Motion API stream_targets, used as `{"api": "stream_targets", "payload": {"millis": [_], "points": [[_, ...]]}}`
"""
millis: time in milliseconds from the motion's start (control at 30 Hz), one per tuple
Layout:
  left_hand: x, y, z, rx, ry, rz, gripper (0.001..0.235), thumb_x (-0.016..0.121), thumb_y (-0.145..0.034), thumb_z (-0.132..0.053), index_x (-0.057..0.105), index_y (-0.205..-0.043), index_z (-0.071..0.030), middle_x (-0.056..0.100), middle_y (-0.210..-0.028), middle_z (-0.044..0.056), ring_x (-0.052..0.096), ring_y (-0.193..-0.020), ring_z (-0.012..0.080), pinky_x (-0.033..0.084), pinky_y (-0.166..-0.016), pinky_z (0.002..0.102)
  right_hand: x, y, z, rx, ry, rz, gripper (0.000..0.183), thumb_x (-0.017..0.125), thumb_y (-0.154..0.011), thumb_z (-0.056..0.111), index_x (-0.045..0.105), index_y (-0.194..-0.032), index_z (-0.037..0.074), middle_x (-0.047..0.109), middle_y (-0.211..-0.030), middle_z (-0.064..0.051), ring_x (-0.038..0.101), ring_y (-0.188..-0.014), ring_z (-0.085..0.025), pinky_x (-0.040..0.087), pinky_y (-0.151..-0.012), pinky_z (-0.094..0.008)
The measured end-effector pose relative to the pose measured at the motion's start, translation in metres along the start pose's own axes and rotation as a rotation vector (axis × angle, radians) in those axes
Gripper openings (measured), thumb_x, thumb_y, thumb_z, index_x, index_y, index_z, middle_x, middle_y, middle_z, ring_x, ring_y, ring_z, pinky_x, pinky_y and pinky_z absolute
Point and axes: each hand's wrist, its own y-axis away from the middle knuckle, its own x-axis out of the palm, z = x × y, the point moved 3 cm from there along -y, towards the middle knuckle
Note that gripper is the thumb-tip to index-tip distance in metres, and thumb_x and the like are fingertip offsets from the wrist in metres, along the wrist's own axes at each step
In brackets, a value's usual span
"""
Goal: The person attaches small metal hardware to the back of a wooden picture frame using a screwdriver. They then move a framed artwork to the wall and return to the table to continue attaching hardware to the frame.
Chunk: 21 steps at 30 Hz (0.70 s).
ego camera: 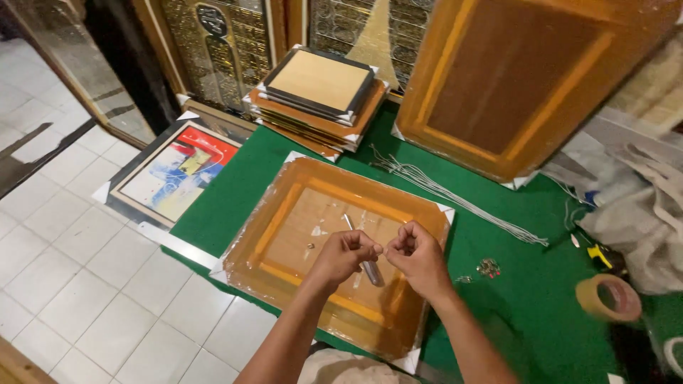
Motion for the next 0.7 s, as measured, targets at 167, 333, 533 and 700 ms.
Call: {"api": "stream_targets", "payload": {"millis": [167,333,533,700], "points": [[0.082,-0.041,0.045,-0.092,-0.012,0.1,0.012,0.082,-0.1,-0.012,0.081,-0.103,-0.001,0.075,-0.083,0.013,0.064,-0.056,0.0154,0.053,-0.043,0.026,-0.09,0.02,-0.05,0.099,0.109,-0.18,0.029,0.085,-0.084,0.005,0.062,-0.099,0.013,0.075,-0.081,-0.004,0.063,-0.071,-0.011,0.052,-0.064,-0.027],[0.145,-0.091,0.125,-0.009,-0.49,0.15,0.036,0.081,-0.097,-0.038,0.086,-0.121,-0.012,0.085,-0.106,0.017,0.081,-0.106,0.0381,0.065,-0.09,0.051,-0.202,0.029,-0.158,0.236,0.29,-0.28,0.026,0.091,-0.086,0.019,0.072,-0.104,0.015,0.083,-0.087,-0.008,0.076,-0.078,-0.018,0.061,-0.075,-0.037],[0.201,-0.104,0.165,-0.136,-0.492,0.189,0.04,0.081,-0.096,-0.035,0.085,-0.128,-0.011,0.085,-0.108,0.015,0.083,-0.095,0.0295,0.071,-0.064,0.037,-0.251,0.035,-0.166,0.352,0.466,-0.301,0.027,0.086,-0.093,0.021,0.079,-0.12,0.021,0.092,-0.106,-0.008,0.085,-0.102,-0.026,0.062,-0.092,-0.039],[0.227,-0.103,0.154,-0.134,-0.585,0.284,0.04,0.079,-0.098,-0.044,0.086,-0.126,-0.016,0.085,-0.101,0.01,0.079,-0.069,0.027,0.069,-0.069,0.038,-0.245,0.016,-0.146,0.377,0.533,-0.287,0.036,0.086,-0.096,0.031,0.075,-0.131,0.027,0.091,-0.11,-0.006,0.085,-0.111,-0.027,0.064,-0.095,-0.04]]}}
